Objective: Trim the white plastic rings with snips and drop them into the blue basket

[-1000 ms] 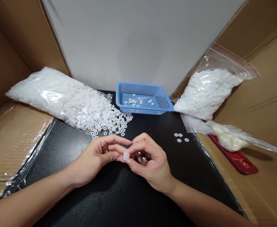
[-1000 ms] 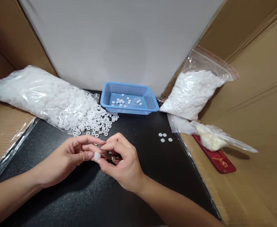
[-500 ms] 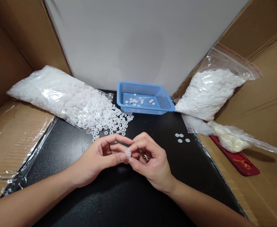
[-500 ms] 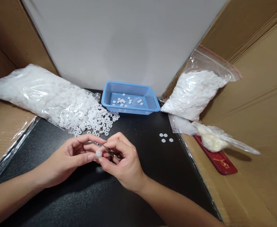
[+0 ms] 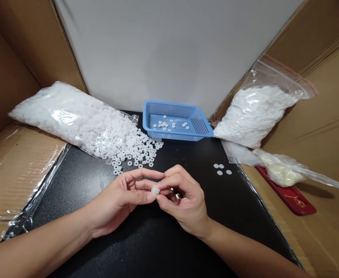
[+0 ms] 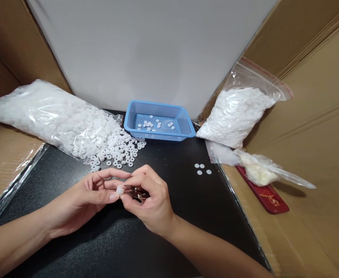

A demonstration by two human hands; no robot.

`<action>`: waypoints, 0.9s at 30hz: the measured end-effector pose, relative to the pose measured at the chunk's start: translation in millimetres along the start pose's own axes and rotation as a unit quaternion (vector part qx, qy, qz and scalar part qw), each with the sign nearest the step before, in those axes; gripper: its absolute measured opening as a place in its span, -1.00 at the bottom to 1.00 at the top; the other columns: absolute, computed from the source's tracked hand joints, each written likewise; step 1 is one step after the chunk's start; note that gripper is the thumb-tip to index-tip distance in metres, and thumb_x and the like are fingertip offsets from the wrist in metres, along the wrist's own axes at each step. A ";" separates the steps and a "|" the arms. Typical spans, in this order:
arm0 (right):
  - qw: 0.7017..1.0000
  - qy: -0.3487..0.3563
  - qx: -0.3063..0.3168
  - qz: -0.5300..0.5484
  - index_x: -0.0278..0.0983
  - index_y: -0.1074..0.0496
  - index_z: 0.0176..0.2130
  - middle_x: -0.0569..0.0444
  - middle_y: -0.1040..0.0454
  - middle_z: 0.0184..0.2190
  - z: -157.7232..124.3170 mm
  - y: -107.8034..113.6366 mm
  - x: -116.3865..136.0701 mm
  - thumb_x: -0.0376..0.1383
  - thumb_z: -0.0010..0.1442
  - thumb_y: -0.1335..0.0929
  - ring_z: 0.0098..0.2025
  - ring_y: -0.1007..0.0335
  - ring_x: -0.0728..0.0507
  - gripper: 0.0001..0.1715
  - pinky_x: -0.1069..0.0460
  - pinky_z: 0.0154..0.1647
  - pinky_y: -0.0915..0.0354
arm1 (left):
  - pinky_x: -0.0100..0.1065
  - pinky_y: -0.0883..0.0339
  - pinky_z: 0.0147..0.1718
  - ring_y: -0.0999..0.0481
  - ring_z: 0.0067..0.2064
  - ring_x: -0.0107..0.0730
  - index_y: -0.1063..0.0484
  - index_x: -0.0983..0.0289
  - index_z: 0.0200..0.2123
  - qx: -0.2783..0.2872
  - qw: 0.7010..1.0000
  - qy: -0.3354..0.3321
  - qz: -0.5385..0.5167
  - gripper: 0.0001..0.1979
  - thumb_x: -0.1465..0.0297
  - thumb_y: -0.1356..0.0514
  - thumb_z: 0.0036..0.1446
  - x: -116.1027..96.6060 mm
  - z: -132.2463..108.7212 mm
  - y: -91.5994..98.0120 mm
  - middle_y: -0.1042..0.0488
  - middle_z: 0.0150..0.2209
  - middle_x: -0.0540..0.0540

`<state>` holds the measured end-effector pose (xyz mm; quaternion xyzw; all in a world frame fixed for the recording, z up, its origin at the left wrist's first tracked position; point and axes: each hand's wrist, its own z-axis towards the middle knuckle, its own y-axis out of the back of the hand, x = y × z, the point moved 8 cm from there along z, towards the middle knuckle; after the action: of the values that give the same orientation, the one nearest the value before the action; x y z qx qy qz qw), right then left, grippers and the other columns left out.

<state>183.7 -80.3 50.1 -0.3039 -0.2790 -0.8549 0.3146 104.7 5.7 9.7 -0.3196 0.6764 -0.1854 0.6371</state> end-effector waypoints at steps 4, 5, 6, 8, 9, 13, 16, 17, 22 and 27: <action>0.999 0.027 0.016 -0.008 -0.22 -0.53 -0.26 0.14 -0.39 -0.33 1.4 -1.8 4.3 -0.53 0.12 -0.44 -0.38 -0.35 0.04 -0.76 0.15 -0.46 -0.26 | -0.58 -0.42 -0.10 -0.67 -0.18 -0.44 -0.69 0.29 -0.16 -0.020 1.000 0.012 0.002 -0.69 0.58 -0.40 -0.03 0.2 0.4 2.7 -0.71 -0.25 0.09; 0.999 0.029 0.020 -0.006 -0.22 -0.53 -0.26 0.14 -0.40 -0.34 2.0 -1.8 5.0 -0.53 0.13 -0.45 -0.39 -0.35 0.04 -0.77 0.16 -0.45 -0.26 | -0.58 -0.42 -0.09 -0.67 -0.17 -0.43 -0.69 0.31 -0.17 -0.023 1.000 0.013 0.005 -0.70 0.58 -0.39 -0.04 0.3 0.5 3.4 -0.71 -0.24 0.11; 0.999 0.027 0.024 -0.001 -0.22 -0.54 -0.26 0.14 -0.40 -0.34 2.7 -1.6 5.1 -0.53 0.13 -0.46 -0.39 -0.35 0.04 -0.78 0.16 -0.45 -0.26 | -0.57 -0.42 -0.09 -0.68 -0.17 -0.42 -0.70 0.32 -0.17 -0.025 0.999 0.017 0.008 -0.71 0.57 -0.37 -0.03 0.7 0.5 4.0 -0.71 -0.23 0.13; 0.999 0.009 0.028 0.024 -0.22 -0.54 -0.28 0.15 -0.39 -0.36 3.9 -0.7 3.0 -0.49 0.14 -0.48 -0.38 -0.34 0.04 -0.81 0.16 -0.44 -0.27 | -0.55 -0.43 -0.08 -0.68 -0.16 -0.40 -0.70 0.34 -0.18 -0.024 0.999 0.027 0.016 -0.72 0.57 -0.34 -0.01 1.8 0.5 4.7 -0.71 -0.23 0.17; 0.998 -0.009 0.030 0.045 -0.21 -0.55 -0.28 0.15 -0.39 -0.36 4.4 -0.4 0.6 -0.47 0.14 -0.50 -0.38 -0.33 0.04 -0.83 0.16 -0.43 -0.27 | -0.54 -0.43 -0.07 -0.68 -0.16 -0.39 -0.70 0.34 -0.18 -0.023 0.999 0.031 0.020 -0.71 0.57 -0.33 -0.02 2.1 0.5 4.9 -0.70 -0.23 0.19; 0.985 -0.095 0.031 0.144 -0.20 -0.55 -0.32 0.16 -0.36 -0.33 4.5 -1.5 -12.6 -0.37 0.13 -0.54 -0.41 -0.29 0.06 -0.87 0.17 -0.43 -0.27 | -0.47 -0.43 0.00 -0.68 -0.12 -0.35 -0.68 0.28 -0.09 0.004 1.000 0.013 0.013 -0.61 0.53 -0.36 -0.06 -2.7 0.5 1.5 -0.70 -0.20 0.21; 0.974 -0.123 0.026 0.190 -0.20 -0.53 -0.33 0.16 -0.35 -0.33 4.3 -2.6 -17.4 -0.34 0.13 -0.54 -0.41 -0.27 0.06 -0.87 0.17 -0.42 -0.28 | -0.44 -0.42 0.03 -0.66 -0.06 -0.32 -0.65 0.24 -0.01 0.021 0.999 -0.014 0.031 -0.61 0.42 -0.40 0.03 -7.1 -0.3 -1.0 -0.69 -0.14 0.21; 0.972 -0.125 0.028 0.197 -0.21 -0.52 -0.33 0.16 -0.35 -0.33 4.2 -3.4 -17.8 -0.34 0.13 -0.54 -0.41 -0.27 0.06 -0.87 0.16 -0.42 -0.29 | -0.46 -0.42 0.02 -0.66 -0.06 -0.34 -0.65 0.23 -0.01 0.015 0.999 -0.021 0.047 -0.63 0.42 -0.41 0.07 -7.6 -0.3 -0.1 -0.69 -0.12 0.19; 0.977 -0.113 0.051 0.171 -0.23 -0.46 -0.30 0.11 -0.32 -0.25 2.9 -7.6 -13.6 -0.38 0.14 -0.48 -0.41 -0.30 0.06 -0.87 0.16 -0.48 -0.25 | -0.46 -0.44 -0.05 -0.69 -0.16 -0.38 -0.68 0.18 -0.13 -0.018 0.994 -0.047 0.096 -0.76 0.46 -0.45 0.08 -7.0 1.5 5.1 -0.71 -0.22 0.13; 0.985 -0.108 0.061 0.119 -0.22 -0.42 -0.27 0.09 -0.27 -0.22 1.0 -9.9 -11.7 -0.39 0.15 -0.42 -0.45 -0.21 0.07 -0.88 0.18 -0.60 -0.08 | -0.53 -0.45 -0.18 -0.67 -0.25 -0.43 -0.69 0.21 -0.23 -0.046 0.993 -0.052 0.097 -0.77 0.46 -0.51 -0.01 -6.5 3.1 9.7 -0.70 -0.30 0.07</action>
<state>184.2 -68.9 39.8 -0.4057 -0.3244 -0.7549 0.4005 105.7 17.6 7.8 -0.2911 0.6779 -0.0743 0.6710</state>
